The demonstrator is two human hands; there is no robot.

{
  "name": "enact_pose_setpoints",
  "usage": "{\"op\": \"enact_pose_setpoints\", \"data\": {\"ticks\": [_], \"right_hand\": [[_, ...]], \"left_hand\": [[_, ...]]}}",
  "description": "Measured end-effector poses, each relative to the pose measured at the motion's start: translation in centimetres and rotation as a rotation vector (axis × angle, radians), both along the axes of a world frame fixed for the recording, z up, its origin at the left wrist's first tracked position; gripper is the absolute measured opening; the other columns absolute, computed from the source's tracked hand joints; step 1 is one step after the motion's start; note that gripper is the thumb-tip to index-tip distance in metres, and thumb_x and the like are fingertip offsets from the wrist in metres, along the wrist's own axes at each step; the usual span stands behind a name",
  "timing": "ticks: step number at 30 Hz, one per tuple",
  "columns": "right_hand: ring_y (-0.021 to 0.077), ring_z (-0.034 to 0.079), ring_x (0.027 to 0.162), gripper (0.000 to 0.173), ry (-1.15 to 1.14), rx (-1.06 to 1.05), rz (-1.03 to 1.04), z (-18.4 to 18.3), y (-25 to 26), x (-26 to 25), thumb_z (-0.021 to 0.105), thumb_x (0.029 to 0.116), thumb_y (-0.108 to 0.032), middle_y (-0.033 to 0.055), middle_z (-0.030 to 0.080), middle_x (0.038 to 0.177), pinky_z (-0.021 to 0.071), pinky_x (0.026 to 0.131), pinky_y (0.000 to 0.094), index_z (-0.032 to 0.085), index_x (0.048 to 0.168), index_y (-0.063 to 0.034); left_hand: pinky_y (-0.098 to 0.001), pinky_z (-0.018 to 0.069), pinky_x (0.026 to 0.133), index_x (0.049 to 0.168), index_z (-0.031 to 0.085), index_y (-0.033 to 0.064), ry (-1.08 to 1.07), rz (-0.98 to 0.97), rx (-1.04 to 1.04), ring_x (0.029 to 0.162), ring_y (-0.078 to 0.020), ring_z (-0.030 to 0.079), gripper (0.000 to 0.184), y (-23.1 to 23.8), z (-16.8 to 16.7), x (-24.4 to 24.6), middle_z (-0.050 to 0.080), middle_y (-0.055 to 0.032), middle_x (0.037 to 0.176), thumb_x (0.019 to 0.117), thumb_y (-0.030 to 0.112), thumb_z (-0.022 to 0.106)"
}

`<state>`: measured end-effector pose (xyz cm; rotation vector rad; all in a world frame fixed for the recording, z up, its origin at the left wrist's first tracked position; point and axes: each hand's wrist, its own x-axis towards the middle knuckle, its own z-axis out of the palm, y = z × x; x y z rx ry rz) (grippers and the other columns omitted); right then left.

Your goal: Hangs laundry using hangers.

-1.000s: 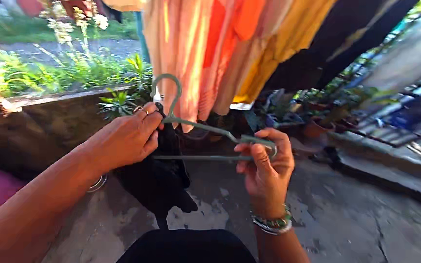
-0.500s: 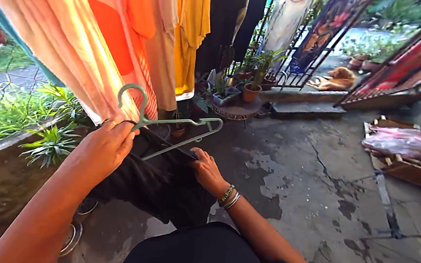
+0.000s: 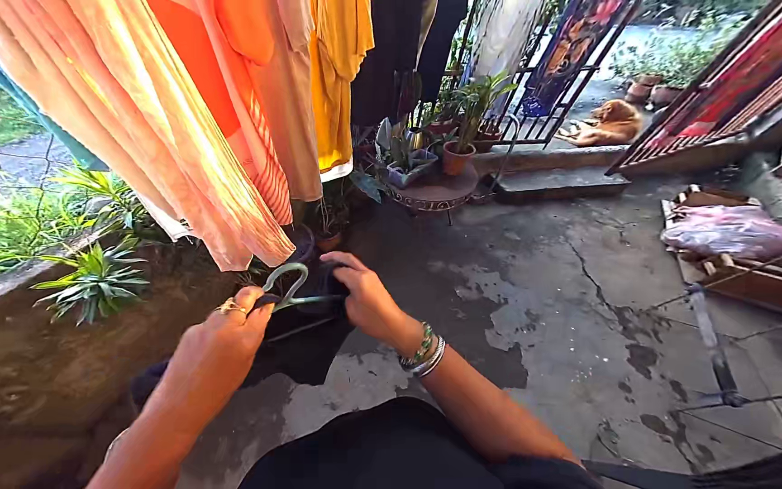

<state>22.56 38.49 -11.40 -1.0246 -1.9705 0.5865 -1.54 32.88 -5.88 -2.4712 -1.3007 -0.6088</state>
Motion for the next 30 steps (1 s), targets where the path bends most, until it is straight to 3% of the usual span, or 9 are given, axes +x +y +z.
{"op": "enact_pose_setpoints", "data": {"ticks": [4,8,11,13,16,19,21,25,30], "right_hand": [[0.0343,0.062,0.124,0.033,-0.199,0.037,0.016,0.4,-1.4,-2.4,0.057,0.0875,-0.002,0.0194,0.063,0.136,0.0491,0.103,0.0537,0.069,0.118,0.0062],[0.0270,0.070,0.076,0.030,-0.161,0.336,0.032,-0.6,0.0,-1.4,0.061,0.1008,-0.020,0.0171,0.070,0.092,0.0588,0.067,0.0409,0.070,0.085,0.0029],[0.0275,0.072,0.077,0.025,-0.288,0.478,-0.058,1.1,-0.5,-0.8,0.063,0.0995,-0.019,0.0140,0.071,0.105,0.0578,0.057,0.0434,0.071,0.083,-0.0027],[0.0306,0.072,0.080,0.023,-0.420,0.502,-0.092,1.4,-0.5,-0.4,0.063,0.0991,-0.020,0.0138,0.071,0.107,0.0565,0.056,0.0462,0.072,0.084,-0.0048],[0.0313,0.072,0.082,0.021,-0.381,0.508,-0.155,1.8,-0.6,0.4,0.063,0.0980,-0.018,0.0132,0.072,0.102,0.0571,0.059,0.0482,0.074,0.086,-0.0048],[0.0313,0.069,0.092,0.022,-0.339,0.537,-0.221,1.4,-0.9,-0.2,0.064,0.0978,-0.021,0.0120,0.072,0.102,0.0565,0.068,0.0454,0.077,0.088,-0.0064],[0.0321,0.069,0.090,0.024,-0.376,0.550,-0.248,0.8,-1.1,-0.3,0.064,0.0978,-0.023,0.0127,0.071,0.100,0.0549,0.067,0.0462,0.076,0.085,-0.0070],[0.0316,0.066,0.087,0.026,-0.333,0.577,-0.333,1.2,-1.6,0.7,0.062,0.0999,-0.024,0.0159,0.067,0.098,0.0525,0.068,0.0448,0.076,0.087,-0.0057],[0.0303,0.065,0.090,0.028,-0.202,0.522,-0.350,1.6,-2.6,2.7,0.062,0.1009,-0.023,0.0163,0.065,0.096,0.0527,0.076,0.0464,0.074,0.086,-0.0025]], "left_hand": [[-0.0460,0.0614,0.070,0.113,0.075,0.0000,-0.162,0.041,0.048,0.090,-0.0366,0.073,0.028,0.4,-1.6,-1.0,0.068,-0.0228,0.121,0.1021,0.017,0.055],[-0.0392,0.0589,0.077,0.103,0.077,0.0011,-0.375,0.039,0.113,0.092,-0.0296,0.072,0.037,0.7,-2.9,-4.0,0.071,-0.0212,0.110,0.1001,0.036,0.063],[-0.0323,0.0524,0.090,0.098,0.072,-0.0028,-0.521,0.124,0.201,0.099,-0.0251,0.066,0.032,0.6,-3.2,-6.0,0.069,-0.0208,0.104,0.1030,0.026,0.059],[-0.0349,0.0512,0.094,0.105,0.068,-0.0061,-0.509,0.192,0.223,0.106,-0.0295,0.063,0.027,0.6,-3.4,-7.2,0.064,-0.0242,0.112,0.1026,0.016,0.053],[-0.0477,0.0573,0.083,0.113,0.069,-0.0064,-0.364,0.230,0.163,0.100,-0.0384,0.066,0.029,0.8,-3.8,-7.8,0.062,-0.0279,0.119,0.0922,0.004,0.051],[-0.0599,0.0508,0.096,0.112,0.070,-0.0051,-0.257,0.161,0.045,0.115,-0.0449,0.063,0.029,1.2,-3.9,-6.7,0.064,-0.0269,0.123,0.0858,-0.002,0.058],[-0.0585,0.0520,0.097,0.113,0.070,-0.0063,-0.213,0.138,-0.073,0.116,-0.0433,0.064,0.029,1.1,-3.7,-5.8,0.063,-0.0242,0.130,0.0859,-0.006,0.060],[-0.0529,0.0601,0.069,0.112,0.071,-0.0042,-0.181,0.066,-0.062,0.088,-0.0389,0.073,0.033,0.7,-2.3,-5.2,0.068,-0.0237,0.122,0.0836,0.005,0.058],[-0.0374,0.0571,0.093,0.124,0.073,0.0090,-0.398,-0.304,-0.261,0.111,-0.0183,0.070,0.038,2.0,-1.1,-7.5,0.073,-0.0099,0.122,0.0947,0.019,0.052]]}}
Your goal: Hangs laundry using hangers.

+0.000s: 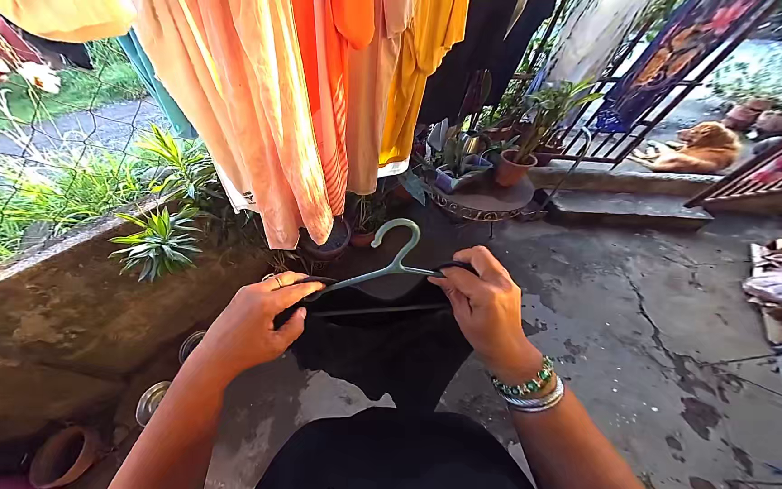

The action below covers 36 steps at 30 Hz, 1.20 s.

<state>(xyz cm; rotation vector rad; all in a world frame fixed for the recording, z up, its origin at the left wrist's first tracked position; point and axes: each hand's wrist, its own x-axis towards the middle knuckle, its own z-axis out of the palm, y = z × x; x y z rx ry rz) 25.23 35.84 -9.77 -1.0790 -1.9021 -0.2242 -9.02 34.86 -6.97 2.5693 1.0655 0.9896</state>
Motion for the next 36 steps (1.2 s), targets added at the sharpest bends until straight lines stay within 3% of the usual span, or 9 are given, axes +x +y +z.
{"op": "enact_pose_setpoints", "data": {"ticks": [4,6,10,14,18,26,28,31,36], "right_hand": [[0.0304,0.064,0.093,0.030,0.056,0.040,-0.052,1.0,-1.3,1.6,0.062,0.1022,-0.025,0.0180,0.064,0.100,0.0510,0.081,0.0483,0.074,0.089,-0.0013],[0.0302,0.062,0.094,0.031,0.065,0.055,-0.090,1.3,-1.7,2.6,0.061,0.1027,-0.026,0.0179,0.063,0.100,0.0498,0.082,0.0480,0.075,0.091,-0.0012],[0.0295,0.061,0.094,0.031,0.071,0.103,-0.136,1.9,-2.4,4.0,0.063,0.1023,-0.028,0.0180,0.062,0.099,0.0471,0.083,0.0465,0.075,0.092,-0.0015],[0.0368,0.062,0.094,0.028,-0.108,0.169,-0.236,0.6,-2.9,5.5,0.061,0.1031,-0.023,0.0218,0.063,0.096,0.0443,0.087,0.0533,0.074,0.092,-0.0007],[0.0381,0.062,0.094,0.030,-0.113,0.188,-0.307,-1.7,-3.2,6.4,0.058,0.1042,-0.022,0.0212,0.064,0.094,0.0461,0.086,0.0516,0.072,0.088,-0.0003],[0.0324,0.070,0.100,0.025,-0.053,0.072,-0.120,-4.4,-2.7,5.3,0.059,0.1038,-0.019,0.0215,0.070,0.111,0.0580,0.085,0.0428,0.073,0.093,-0.0009],[0.0248,0.070,0.096,0.026,0.046,0.105,-0.089,-4.4,-2.8,4.7,0.059,0.1039,-0.019,0.0191,0.071,0.105,0.0568,0.084,0.0328,0.074,0.094,0.0003],[0.0183,0.064,0.098,0.027,0.218,0.130,-0.057,-3.5,-3.0,3.7,0.062,0.1026,-0.019,0.0195,0.067,0.100,0.0512,0.090,0.0236,0.076,0.096,0.0035],[0.0144,0.065,0.095,0.024,0.230,0.090,0.010,-2.8,-3.4,1.8,0.065,0.1010,-0.021,0.0153,0.068,0.098,0.0530,0.089,0.0209,0.077,0.095,-0.0012]], "left_hand": [[-0.0317,0.0570,0.099,0.151,0.046,0.0056,-0.297,-0.305,-0.361,0.118,-0.0146,0.067,0.054,2.3,-1.4,-2.1,0.067,-0.0069,0.135,0.1030,0.027,0.059],[-0.0290,0.0562,0.100,0.144,0.054,0.0004,-0.282,-0.280,-0.376,0.116,-0.0100,0.066,0.050,2.9,-2.5,-1.9,0.068,-0.0077,0.131,0.1029,0.028,0.062],[-0.0210,0.0553,0.090,0.109,0.073,0.0025,-0.351,-0.141,-0.125,0.098,-0.0015,0.067,0.031,2.6,-3.5,-0.5,0.072,-0.0011,0.104,0.0995,0.031,0.067],[-0.0192,0.0529,0.093,0.109,0.077,0.0052,-0.374,-0.069,0.114,0.099,-0.0022,0.068,0.032,1.3,-1.8,1.0,0.076,-0.0043,0.101,0.0965,0.034,0.070],[-0.0132,0.0500,0.089,0.103,0.080,0.0079,-0.341,-0.103,0.123,0.095,0.0006,0.065,0.026,0.8,-1.1,1.3,0.074,-0.0030,0.094,0.0962,0.031,0.070],[-0.0145,0.0500,0.085,0.096,0.073,0.0037,-0.385,-0.118,0.099,0.090,0.0040,0.062,0.029,1.0,0.3,1.5,0.070,0.0023,0.089,0.1059,0.024,0.056],[-0.0238,0.0529,0.087,0.100,0.075,0.0044,-0.281,0.005,0.164,0.095,-0.0048,0.066,0.029,1.3,0.7,1.7,0.073,-0.0034,0.096,0.1048,0.022,0.053],[-0.0388,0.0487,0.103,0.125,0.067,0.0077,-0.136,0.017,0.200,0.122,-0.0190,0.059,0.039,1.3,0.3,1.8,0.063,-0.0110,0.132,0.1078,0.017,0.033],[-0.0354,0.0574,0.075,0.113,0.068,0.0074,0.085,0.000,0.474,0.086,-0.0238,0.070,0.036,-0.4,-1.4,3.6,0.070,-0.0119,0.090,0.1097,0.036,0.045]]}}
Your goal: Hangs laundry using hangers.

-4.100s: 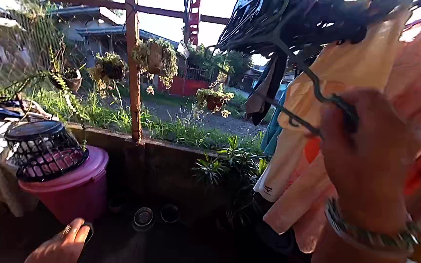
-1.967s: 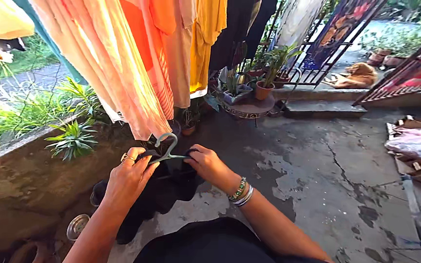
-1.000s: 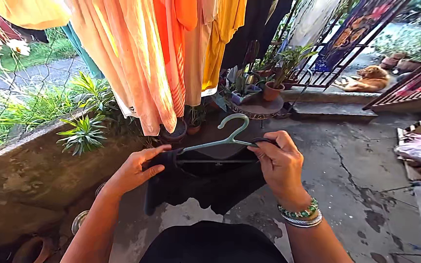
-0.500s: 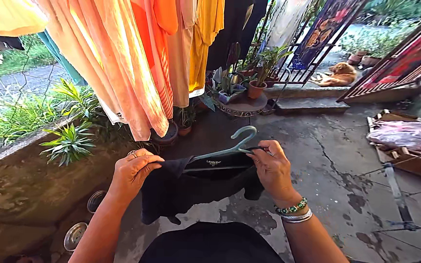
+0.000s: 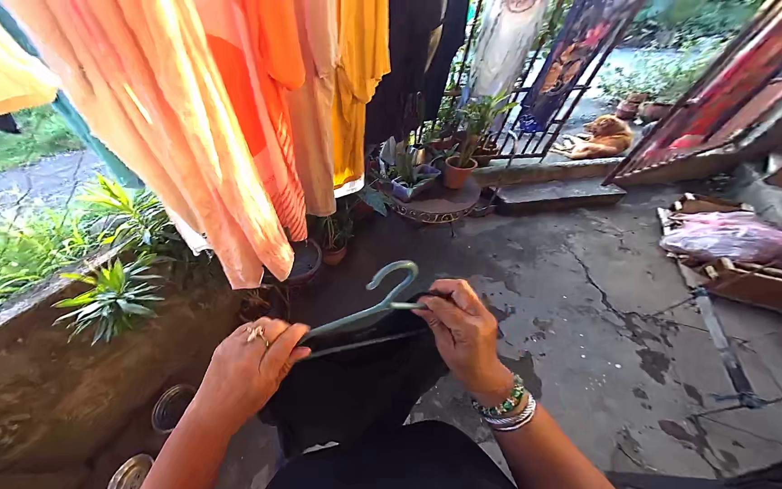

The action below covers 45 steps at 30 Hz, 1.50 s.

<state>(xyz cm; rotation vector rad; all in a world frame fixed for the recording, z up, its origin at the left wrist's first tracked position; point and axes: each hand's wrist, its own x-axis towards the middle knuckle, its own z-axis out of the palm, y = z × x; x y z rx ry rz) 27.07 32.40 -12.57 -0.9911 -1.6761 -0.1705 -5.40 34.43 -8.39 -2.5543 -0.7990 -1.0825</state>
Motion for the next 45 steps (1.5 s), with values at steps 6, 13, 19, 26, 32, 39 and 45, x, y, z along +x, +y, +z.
{"op": "enact_pose_setpoints", "data": {"ticks": [6,13,19,26,32,39,45], "right_hand": [[0.0137,0.067,0.099,0.023,-0.040,-0.175,0.292,1.4,-0.3,0.7,0.067,0.0996,-0.024,0.0142,0.070,0.108,0.0555,0.089,0.0233,0.078,0.105,-0.0037],[0.0189,0.070,0.100,0.044,-0.132,-0.545,0.298,-1.0,0.4,8.2,0.077,0.0899,-0.021,0.0148,0.072,0.114,0.0579,0.089,0.0378,0.066,0.127,-0.0003],[-0.0014,0.069,0.085,0.016,0.078,-0.484,0.277,-1.2,-1.6,11.2,0.069,0.0943,-0.013,0.0008,0.075,0.091,0.0578,0.082,0.0204,0.076,0.099,0.0002],[0.0135,0.056,0.129,0.065,0.050,-0.515,0.413,-2.1,-2.0,7.2,0.039,0.1086,-0.050,0.0158,0.059,0.141,0.0471,0.108,0.0295,0.054,0.146,0.0002],[0.0133,0.069,0.088,0.029,-0.088,-0.218,0.178,-2.5,-2.2,4.6,0.055,0.1062,-0.020,0.0141,0.071,0.092,0.0551,0.084,0.0211,0.074,0.107,0.0017],[0.0185,0.061,0.122,0.047,-0.154,-0.406,0.216,-1.5,-3.1,3.9,0.035,0.1118,-0.034,0.0069,0.071,0.121,0.0419,0.110,0.0437,0.075,0.113,-0.0088],[0.0197,0.070,0.076,0.035,-0.281,-0.266,0.111,-2.2,-3.7,1.7,0.045,0.1104,-0.027,0.0130,0.070,0.085,0.0563,0.069,0.0309,0.067,0.106,-0.0005]], "left_hand": [[-0.0422,0.0598,0.072,0.102,0.070,-0.0022,0.064,0.210,-0.020,0.085,-0.0328,0.072,0.030,-0.4,-2.5,1.3,0.071,-0.0195,0.094,0.1030,0.014,0.045],[-0.0437,0.0568,0.074,0.104,0.062,-0.0065,0.010,0.219,-0.074,0.089,-0.0384,0.069,0.030,0.7,-1.4,-1.5,0.067,-0.0273,0.098,0.1057,0.014,0.040],[-0.0375,0.0532,0.081,0.113,0.065,-0.0045,0.043,0.174,-0.029,0.092,-0.0353,0.065,0.030,2.0,-0.1,-5.3,0.065,-0.0263,0.099,0.1052,0.010,0.040],[-0.0280,0.0501,0.078,0.115,0.066,0.0021,-0.070,0.114,0.024,0.090,-0.0248,0.063,0.032,1.6,-0.1,-3.4,0.065,-0.0204,0.097,0.1095,0.020,0.040],[-0.0316,0.0524,0.073,0.118,0.072,0.0043,0.022,0.127,0.016,0.084,-0.0271,0.066,0.032,1.9,-0.4,-5.2,0.067,-0.0185,0.091,0.1059,0.014,0.044],[-0.0310,0.0504,0.068,0.118,0.072,0.0077,0.069,0.042,0.092,0.079,-0.0247,0.063,0.025,1.4,-0.6,-5.8,0.066,-0.0134,0.086,0.1041,0.012,0.052],[-0.0258,0.0512,0.074,0.118,0.073,0.0063,-0.058,0.006,0.060,0.084,-0.0225,0.065,0.026,2.7,-2.5,-3.2,0.068,-0.0153,0.090,0.1048,0.013,0.051]]}}
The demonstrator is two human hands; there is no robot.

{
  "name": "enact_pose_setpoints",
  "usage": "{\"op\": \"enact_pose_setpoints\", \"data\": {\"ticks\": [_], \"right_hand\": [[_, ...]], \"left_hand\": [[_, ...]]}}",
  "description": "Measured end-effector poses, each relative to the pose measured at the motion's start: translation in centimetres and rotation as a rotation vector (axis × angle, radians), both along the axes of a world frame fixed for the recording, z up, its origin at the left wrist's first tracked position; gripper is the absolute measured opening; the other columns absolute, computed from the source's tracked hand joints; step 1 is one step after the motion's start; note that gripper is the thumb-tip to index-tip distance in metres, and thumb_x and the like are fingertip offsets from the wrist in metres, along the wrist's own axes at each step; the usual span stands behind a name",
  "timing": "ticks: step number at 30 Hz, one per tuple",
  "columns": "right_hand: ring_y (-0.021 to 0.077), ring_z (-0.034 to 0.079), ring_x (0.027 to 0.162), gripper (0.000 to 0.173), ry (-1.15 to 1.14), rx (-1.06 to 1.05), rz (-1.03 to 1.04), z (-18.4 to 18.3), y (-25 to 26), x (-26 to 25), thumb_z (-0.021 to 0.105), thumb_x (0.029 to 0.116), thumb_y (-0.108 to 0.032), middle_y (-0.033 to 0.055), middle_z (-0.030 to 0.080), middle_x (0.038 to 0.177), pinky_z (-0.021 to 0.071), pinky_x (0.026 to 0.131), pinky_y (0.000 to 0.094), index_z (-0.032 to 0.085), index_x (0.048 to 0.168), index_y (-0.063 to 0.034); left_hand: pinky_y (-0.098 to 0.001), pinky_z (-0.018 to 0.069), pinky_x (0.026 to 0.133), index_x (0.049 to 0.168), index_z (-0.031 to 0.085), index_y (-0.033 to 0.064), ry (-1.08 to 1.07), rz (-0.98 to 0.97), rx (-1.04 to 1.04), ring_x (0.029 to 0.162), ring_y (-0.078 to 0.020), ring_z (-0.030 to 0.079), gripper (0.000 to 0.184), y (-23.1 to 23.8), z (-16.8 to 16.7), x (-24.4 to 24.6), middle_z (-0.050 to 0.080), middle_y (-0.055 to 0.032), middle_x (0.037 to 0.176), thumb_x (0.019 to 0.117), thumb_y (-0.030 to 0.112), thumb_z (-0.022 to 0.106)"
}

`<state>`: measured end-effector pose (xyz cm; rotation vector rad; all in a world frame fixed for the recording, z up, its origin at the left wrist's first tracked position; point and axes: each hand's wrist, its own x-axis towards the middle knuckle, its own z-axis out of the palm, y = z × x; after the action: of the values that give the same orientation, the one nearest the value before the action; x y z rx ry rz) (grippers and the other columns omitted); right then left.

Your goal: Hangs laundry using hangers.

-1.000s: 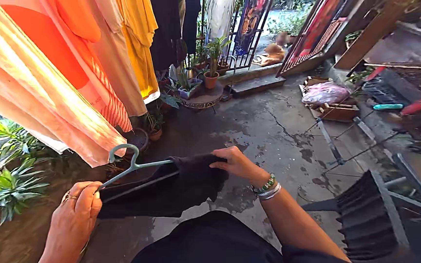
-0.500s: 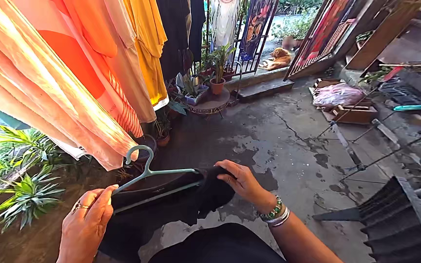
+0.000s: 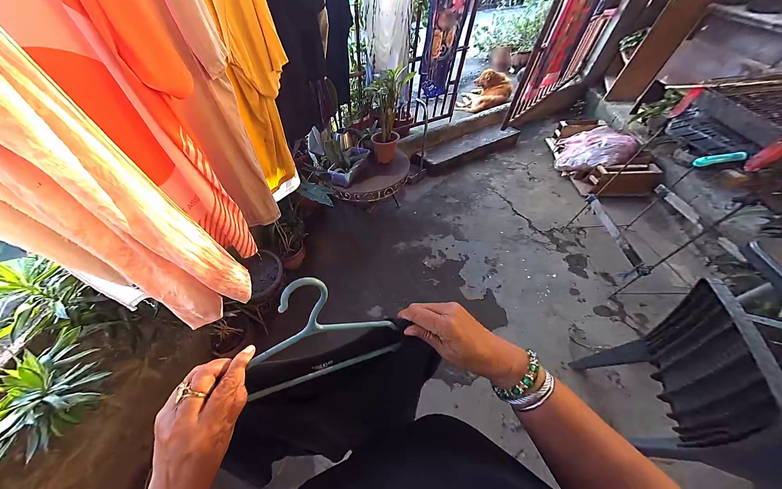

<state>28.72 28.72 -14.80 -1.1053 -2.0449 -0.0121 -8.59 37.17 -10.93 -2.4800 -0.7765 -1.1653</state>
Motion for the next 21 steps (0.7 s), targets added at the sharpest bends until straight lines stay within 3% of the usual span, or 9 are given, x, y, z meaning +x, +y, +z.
{"op": "enact_pose_setpoints", "data": {"ticks": [3,6,9,11,13,15,17,19,21], "right_hand": [[0.0215,0.065,0.061,0.037,-0.057,0.153,-0.092,0.7,0.2,0.7,0.042,0.1113,-0.026,0.0110,0.065,0.072,0.0501,0.053,0.0338,0.066,0.096,-0.0021],[0.0185,0.067,0.067,0.042,0.031,0.149,-0.105,1.6,0.4,2.9,0.040,0.1120,-0.030,0.0115,0.069,0.077,0.0519,0.059,0.0310,0.067,0.096,-0.0023],[0.0166,0.072,0.096,0.048,0.052,0.064,-0.152,2.4,0.8,6.5,0.038,0.1114,-0.041,0.0112,0.074,0.107,0.0582,0.082,0.0320,0.073,0.117,-0.0094],[0.0208,0.067,0.092,0.054,-0.028,0.086,-0.258,3.0,0.9,8.5,0.038,0.1079,-0.054,0.0118,0.068,0.107,0.0564,0.075,0.0353,0.070,0.129,-0.0161],[0.0225,0.067,0.075,0.049,-0.109,0.176,-0.330,3.2,1.2,10.1,0.045,0.1056,-0.054,0.0105,0.068,0.091,0.0549,0.058,0.0358,0.070,0.116,-0.0121],[0.0175,0.063,0.063,0.042,-0.105,0.253,-0.363,3.1,1.9,11.8,0.045,0.1076,-0.046,0.0056,0.065,0.078,0.0492,0.049,0.0307,0.066,0.098,-0.0111],[0.0159,0.062,0.062,0.042,-0.027,0.229,-0.368,3.8,2.4,14.1,0.046,0.1078,-0.044,0.0056,0.064,0.073,0.0481,0.052,0.0289,0.066,0.093,-0.0101],[0.0183,0.066,0.067,0.042,0.024,0.186,-0.372,5.6,2.6,16.7,0.052,0.1061,-0.040,0.0107,0.067,0.074,0.0512,0.058,0.0305,0.070,0.092,-0.0048],[0.0185,0.066,0.069,0.044,0.039,0.180,-0.380,7.3,3.2,19.5,0.054,0.1055,-0.039,0.0135,0.068,0.074,0.0515,0.062,0.0297,0.071,0.091,-0.0012]], "left_hand": [[-0.0254,0.0506,0.076,0.118,0.071,0.0061,0.007,-0.046,-0.003,0.086,-0.0217,0.064,0.027,1.0,0.1,1.6,0.067,-0.0145,0.092,0.1063,0.014,0.049],[-0.0234,0.0504,0.078,0.118,0.070,0.0056,0.007,-0.103,0.011,0.086,-0.0201,0.063,0.026,2.1,1.0,4.0,0.067,-0.0132,0.092,0.1072,0.016,0.048],[-0.0238,0.0515,0.077,0.118,0.070,0.0061,-0.010,-0.154,0.036,0.086,-0.0189,0.065,0.025,3.7,1.9,7.2,0.068,-0.0127,0.094,0.1066,0.016,0.051],[-0.0235,0.0529,0.079,0.118,0.071,0.0066,-0.022,-0.187,0.040,0.089,-0.0179,0.066,0.024,5.0,2.2,9.5,0.069,-0.0121,0.096,0.1063,0.017,0.052],[-0.0234,0.0535,0.083,0.119,0.070,0.0093,-0.037,-0.183,0.045,0.092,-0.0165,0.067,0.024,5.9,2.4,12.2,0.069,-0.0102,0.097,0.1063,0.020,0.053],[-0.0230,0.0539,0.086,0.120,0.068,0.0118,-0.064,-0.195,0.021,0.095,-0.0145,0.067,0.024,6.8,2.7,14.8,0.069,-0.0086,0.100,0.1067,0.024,0.053],[-0.0240,0.0538,0.092,0.125,0.065,0.0134,-0.043,-0.243,-0.047,0.102,-0.0138,0.067,0.029,7.7,3.9,16.9,0.070,-0.0077,0.106,0.1067,0.032,0.054],[-0.0299,0.0516,0.098,0.136,0.058,0.0164,0.027,-0.264,-0.102,0.115,-0.0154,0.064,0.047,8.8,5.4,18.1,0.067,-0.0076,0.121,0.1025,0.050,0.055],[-0.0277,0.0519,0.101,0.137,0.055,0.0170,0.011,-0.289,-0.114,0.119,-0.0127,0.062,0.049,10.5,5.8,19.1,0.064,-0.0071,0.126,0.0998,0.049,0.060]]}}
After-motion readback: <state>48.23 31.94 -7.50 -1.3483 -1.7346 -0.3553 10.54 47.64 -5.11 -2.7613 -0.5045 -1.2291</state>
